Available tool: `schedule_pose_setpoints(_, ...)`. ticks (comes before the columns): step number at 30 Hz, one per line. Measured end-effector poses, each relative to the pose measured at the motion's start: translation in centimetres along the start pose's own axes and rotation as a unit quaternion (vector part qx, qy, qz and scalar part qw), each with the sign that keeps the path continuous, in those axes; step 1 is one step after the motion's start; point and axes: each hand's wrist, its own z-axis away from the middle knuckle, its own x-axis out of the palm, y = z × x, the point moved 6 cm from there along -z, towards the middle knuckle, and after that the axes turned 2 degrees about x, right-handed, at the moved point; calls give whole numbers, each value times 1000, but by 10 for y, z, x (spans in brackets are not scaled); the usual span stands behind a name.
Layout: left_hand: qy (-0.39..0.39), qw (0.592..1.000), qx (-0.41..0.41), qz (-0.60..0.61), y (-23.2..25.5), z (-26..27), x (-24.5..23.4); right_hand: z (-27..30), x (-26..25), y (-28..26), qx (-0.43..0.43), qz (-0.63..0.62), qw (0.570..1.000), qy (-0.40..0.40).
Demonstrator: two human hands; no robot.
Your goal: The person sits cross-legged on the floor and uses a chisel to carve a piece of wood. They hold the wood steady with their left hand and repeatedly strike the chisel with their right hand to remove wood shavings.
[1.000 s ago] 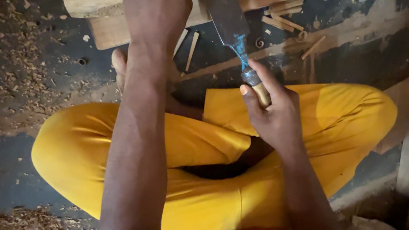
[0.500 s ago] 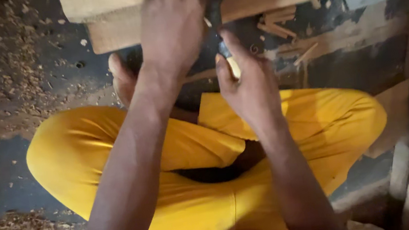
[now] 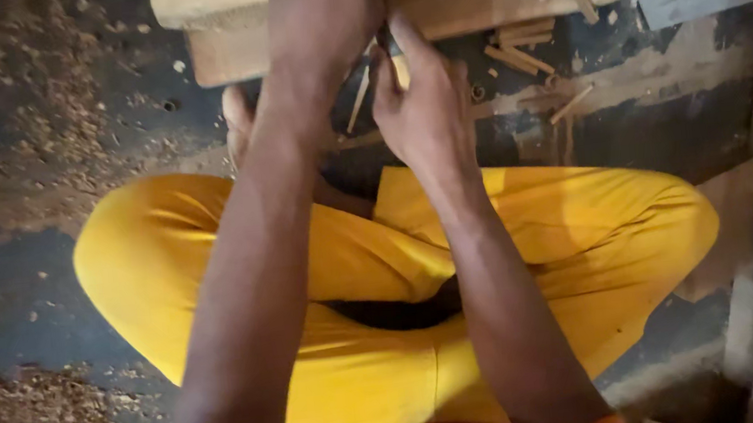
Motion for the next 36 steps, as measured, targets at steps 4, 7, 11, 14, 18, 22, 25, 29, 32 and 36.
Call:
schedule_pose_setpoints(4,92,995,-30,-9,6,5,-24,5,-2,16,96,-10,995,-36)
schedule_pose_setpoints(7,88,996,-11,-1,5,2,-27,18,-10,32,205,-121,970,-43)
schedule_pose_setpoints(11,44,996,27,-74,19,-3,-13,43,-34,52,278,-125,952,-41)
schedule_pose_setpoints(14,26,998,37,-49,16,1,-14,58,-42,52,199,-28,978,-57)
schedule_pose_setpoints(18,10,998,30,-58,13,4,-20,67,-42,38,107,-34,993,-41)
schedule_pose_setpoints(22,-5,997,20,-68,15,2,-26,63,-42,36,163,-75,982,-66)
schedule_pose_setpoints(25,5,997,37,-67,17,5,-32,64,-43,34,206,-83,972,-81)
schedule_pose_setpoints(29,5,997,48,-54,17,6,-36,62,-43,33,245,-84,960,-102)
schedule_pose_setpoints(32,-15,997,34,-67,14,3,-34,58,-45,28,229,-60,966,-106)
schedule_pose_setpoints(36,5,997,60,-44,9,3,-31,58,-44,31,279,-47,951,-127)
